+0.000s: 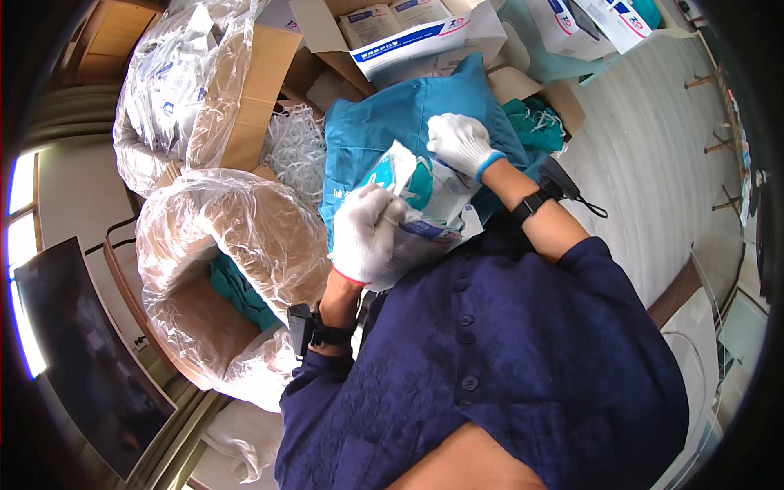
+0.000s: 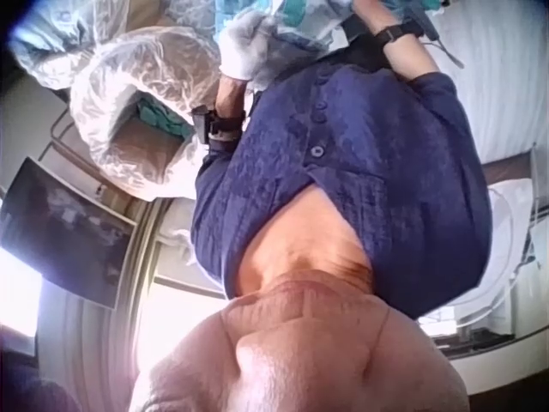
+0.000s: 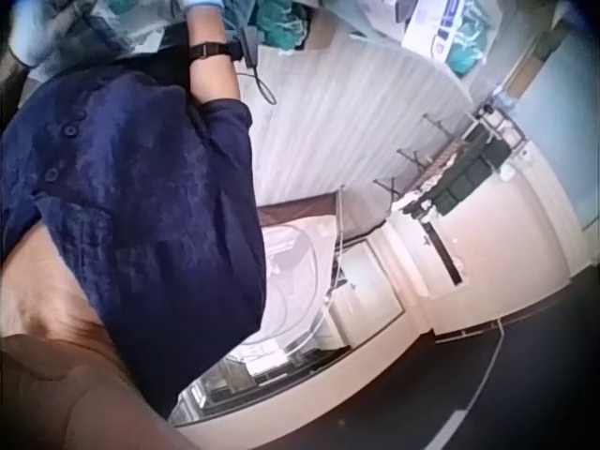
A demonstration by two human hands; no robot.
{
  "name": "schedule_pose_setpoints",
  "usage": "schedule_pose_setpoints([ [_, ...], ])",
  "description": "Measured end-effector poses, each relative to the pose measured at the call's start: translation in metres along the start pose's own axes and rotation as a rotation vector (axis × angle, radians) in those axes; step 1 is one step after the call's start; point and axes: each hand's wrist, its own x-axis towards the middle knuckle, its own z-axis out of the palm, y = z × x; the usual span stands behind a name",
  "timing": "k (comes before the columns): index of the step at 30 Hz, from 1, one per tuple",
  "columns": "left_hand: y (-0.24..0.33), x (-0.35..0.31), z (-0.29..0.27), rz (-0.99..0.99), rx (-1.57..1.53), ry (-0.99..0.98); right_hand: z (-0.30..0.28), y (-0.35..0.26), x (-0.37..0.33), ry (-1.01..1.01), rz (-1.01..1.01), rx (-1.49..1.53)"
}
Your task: Sorting and organizing sterile medical supplies such as masks and gowns from shipping boxes.
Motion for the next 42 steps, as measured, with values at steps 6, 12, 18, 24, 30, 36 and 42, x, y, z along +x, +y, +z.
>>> schedule_pose_setpoints([
  [6,-0.027,0.021,0.006,-0.14,0.025,-0.034,-0.044,-0.015,-0.026,0.283,-0.633,0.248],
  [12,-0.017,0.027,0.016,-0.089,0.168,0.046,-0.024,-0.026,-0.019,0.181,-0.743,0.51],
  [18,-0.037,0.03,0.018,-0.004,0.379,0.161,-0.033,-0.04,-0.025,0.271,-0.676,0.569],
  [24,-0.045,0.037,0.029,0.129,0.559,0.057,-0.032,-0.053,-0.03,0.254,-0.317,0.665],
  [30,-0.011,0.024,0.037,0.418,0.534,-0.018,-0.001,-0.028,-0.015,0.232,0.038,0.547],
  [36,0.025,-0.001,0.015,0.166,0.07,-0.07,-0.008,-0.004,0.006,0.25,0.116,0.404],
  [42,-0.015,-0.001,0.004,-0.58,-0.584,-0.122,-0.004,-0.003,0.011,0.201,0.149,0.332],
])
